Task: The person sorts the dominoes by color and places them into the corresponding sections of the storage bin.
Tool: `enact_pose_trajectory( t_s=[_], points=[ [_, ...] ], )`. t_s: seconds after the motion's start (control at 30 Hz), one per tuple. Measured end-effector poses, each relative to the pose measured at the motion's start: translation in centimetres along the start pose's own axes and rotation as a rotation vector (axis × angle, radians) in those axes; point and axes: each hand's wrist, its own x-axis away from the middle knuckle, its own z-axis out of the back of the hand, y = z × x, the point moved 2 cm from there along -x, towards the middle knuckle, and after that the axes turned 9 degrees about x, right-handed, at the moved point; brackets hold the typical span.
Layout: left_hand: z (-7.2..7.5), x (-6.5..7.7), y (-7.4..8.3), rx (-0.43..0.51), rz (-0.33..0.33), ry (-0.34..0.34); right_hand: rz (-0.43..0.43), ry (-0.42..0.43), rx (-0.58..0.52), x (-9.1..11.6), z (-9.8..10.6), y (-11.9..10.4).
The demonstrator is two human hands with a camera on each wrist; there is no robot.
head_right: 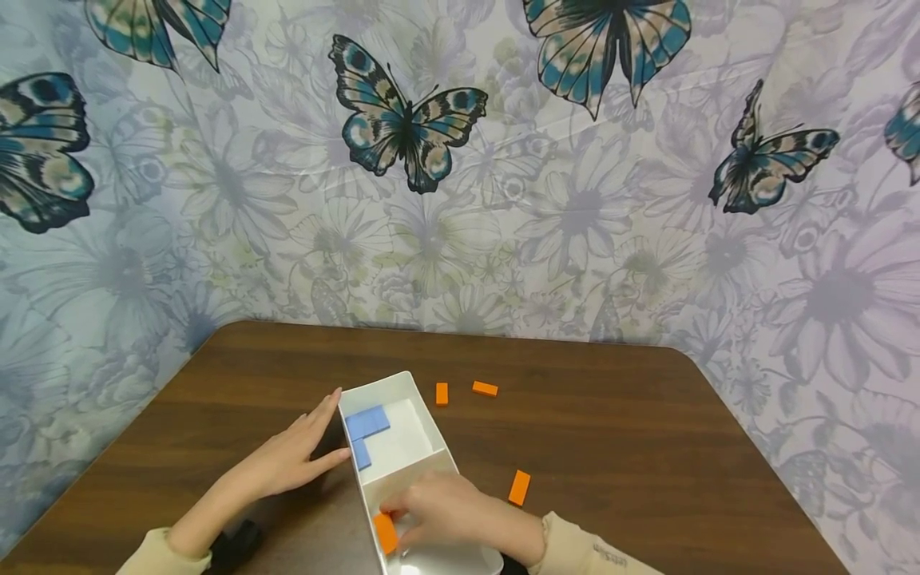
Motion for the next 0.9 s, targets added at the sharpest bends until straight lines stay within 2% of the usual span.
enact_pose_trajectory(
  t_s=[0.13, 0.43, 0.7, 0.9],
  points=[
    [0.0, 0.0, -0.1, -0.027, -0.005, -0.004, 0.001, -0.005, 0.045, -0.3, -0.2, -0.4],
    [-0.1, 0.0, -0.1, -0.027, 0.008, -0.010, 0.022, 0.051, 0.242, -0.5, -0.7, -1.1],
    [-0.1, 0.0, 0.2, -0.025, 0.004, -0.010, 0.011, 0.062, 0.192, -0.3, -0.8, -1.0],
    [-0.1, 0.0, 0.2, -0.036, 0.005, -0.011, -0.009, 0.037, 0.099, -0.1, -0.5, -0.7]
  ],
)
